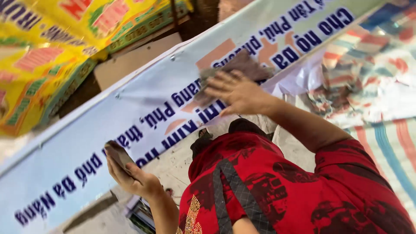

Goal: Fastening a printed banner to a metal frame using a screwdriver and wiping it clean with a cloth

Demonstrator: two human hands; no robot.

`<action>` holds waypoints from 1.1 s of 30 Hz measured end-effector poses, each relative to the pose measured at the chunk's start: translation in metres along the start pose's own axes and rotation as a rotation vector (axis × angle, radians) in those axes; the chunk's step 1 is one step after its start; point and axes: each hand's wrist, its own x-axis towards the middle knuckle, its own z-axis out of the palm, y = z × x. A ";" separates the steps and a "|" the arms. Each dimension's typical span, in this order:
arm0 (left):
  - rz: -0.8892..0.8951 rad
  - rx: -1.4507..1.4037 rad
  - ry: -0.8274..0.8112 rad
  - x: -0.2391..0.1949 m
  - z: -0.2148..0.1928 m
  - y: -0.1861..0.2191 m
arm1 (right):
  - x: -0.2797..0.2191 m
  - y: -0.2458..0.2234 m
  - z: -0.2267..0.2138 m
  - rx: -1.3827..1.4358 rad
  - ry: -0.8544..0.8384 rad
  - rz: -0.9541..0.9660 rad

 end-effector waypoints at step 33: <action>0.022 0.098 -0.652 -0.022 0.370 0.253 | -0.252 0.408 -0.015 -0.052 0.370 0.621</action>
